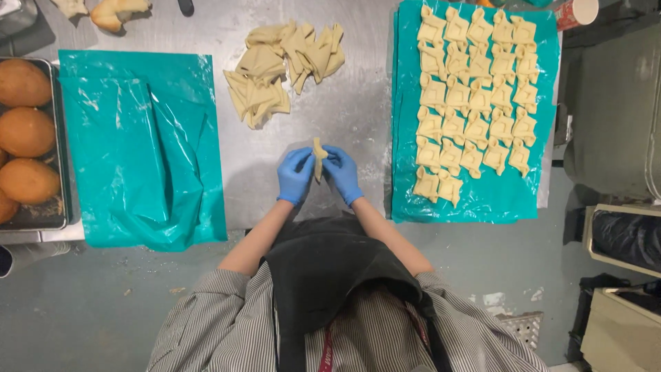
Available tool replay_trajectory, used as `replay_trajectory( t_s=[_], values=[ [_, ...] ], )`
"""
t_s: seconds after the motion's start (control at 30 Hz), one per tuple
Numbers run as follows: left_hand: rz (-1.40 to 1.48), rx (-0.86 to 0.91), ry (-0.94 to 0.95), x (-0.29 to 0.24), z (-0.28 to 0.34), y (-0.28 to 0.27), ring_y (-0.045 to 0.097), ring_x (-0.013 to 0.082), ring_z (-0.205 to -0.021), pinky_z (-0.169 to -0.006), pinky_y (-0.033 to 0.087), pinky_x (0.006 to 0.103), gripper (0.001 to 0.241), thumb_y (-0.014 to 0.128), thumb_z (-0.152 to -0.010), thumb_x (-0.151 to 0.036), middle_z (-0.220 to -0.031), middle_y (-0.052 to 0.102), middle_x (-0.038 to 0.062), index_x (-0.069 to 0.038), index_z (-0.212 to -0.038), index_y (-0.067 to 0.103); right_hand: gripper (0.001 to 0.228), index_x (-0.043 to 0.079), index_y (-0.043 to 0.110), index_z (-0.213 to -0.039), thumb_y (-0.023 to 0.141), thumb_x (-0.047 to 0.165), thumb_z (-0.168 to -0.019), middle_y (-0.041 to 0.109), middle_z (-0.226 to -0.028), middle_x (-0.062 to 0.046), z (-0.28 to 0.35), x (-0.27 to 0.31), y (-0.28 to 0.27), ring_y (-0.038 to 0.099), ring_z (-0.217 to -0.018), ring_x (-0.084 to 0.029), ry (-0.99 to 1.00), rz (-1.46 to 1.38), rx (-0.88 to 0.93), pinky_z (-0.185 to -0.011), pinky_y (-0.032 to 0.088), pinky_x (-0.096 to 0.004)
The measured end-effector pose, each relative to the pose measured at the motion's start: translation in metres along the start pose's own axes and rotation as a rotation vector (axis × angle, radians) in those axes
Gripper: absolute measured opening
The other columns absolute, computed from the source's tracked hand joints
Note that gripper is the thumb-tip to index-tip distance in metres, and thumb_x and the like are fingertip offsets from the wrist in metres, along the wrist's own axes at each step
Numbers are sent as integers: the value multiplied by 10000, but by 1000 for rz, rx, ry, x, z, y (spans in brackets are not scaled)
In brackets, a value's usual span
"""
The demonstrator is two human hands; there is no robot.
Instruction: Folding square dough pieces into uniform pastry shapes and covering them with a plastic sheet.
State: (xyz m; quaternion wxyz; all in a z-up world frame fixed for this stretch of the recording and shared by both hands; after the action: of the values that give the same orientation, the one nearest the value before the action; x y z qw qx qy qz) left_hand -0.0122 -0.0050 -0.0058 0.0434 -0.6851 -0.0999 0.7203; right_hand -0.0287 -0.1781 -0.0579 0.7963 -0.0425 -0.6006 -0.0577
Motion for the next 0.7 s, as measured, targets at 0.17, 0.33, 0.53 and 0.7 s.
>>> replay_trajectory(
  t_s=[0.17, 0.33, 0.53, 0.7],
  values=[
    [151, 74, -99, 25, 20, 9, 715, 177, -930, -835, 582, 293, 263, 783, -904, -101, -1048, 734, 114, 36, -1125, 738, 313, 29, 670, -1287, 686, 114, -987, 718, -1076, -50, 23, 1, 13, 685, -893, -102, 174, -141, 57, -797, 597, -271],
    [171, 58, -205, 38, 28, 7, 729, 149, -925, -837, 594, 284, 324, 785, -917, -150, -1093, 759, 145, 30, -1182, 734, 277, 28, 693, -1257, 678, 119, -995, 730, -1009, -48, 27, 1, 12, 692, -857, -101, 225, -115, 52, -752, 602, -266],
    [138, 20, -280, 50, 32, 8, 751, 159, -913, -828, 589, 278, 319, 711, -999, -192, -1049, 807, 157, 37, -1218, 749, 282, 34, 693, -1255, 624, 88, -988, 733, -976, -53, 21, -9, 10, 692, -804, -113, 270, -77, 30, -726, 600, -268],
    [201, 34, -270, 48, 26, 14, 749, 140, -931, -829, 599, 274, 369, 762, -920, -189, -1064, 775, 152, 50, -1193, 696, 268, 7, 696, -1251, 633, 71, -999, 725, -974, -72, 22, -7, 9, 685, -811, -121, 264, -148, 29, -736, 587, -276]
  ],
)
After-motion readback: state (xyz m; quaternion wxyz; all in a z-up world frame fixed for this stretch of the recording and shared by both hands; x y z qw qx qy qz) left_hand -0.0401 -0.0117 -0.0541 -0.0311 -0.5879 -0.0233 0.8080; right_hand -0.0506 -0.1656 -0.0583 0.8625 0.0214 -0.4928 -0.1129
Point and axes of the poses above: each hand's wrist, its own z-axis away from the middle knuckle, its own y-axis out of the palm, x = y × z, the point moved 3 cm from there along -z, towards the middle knuckle
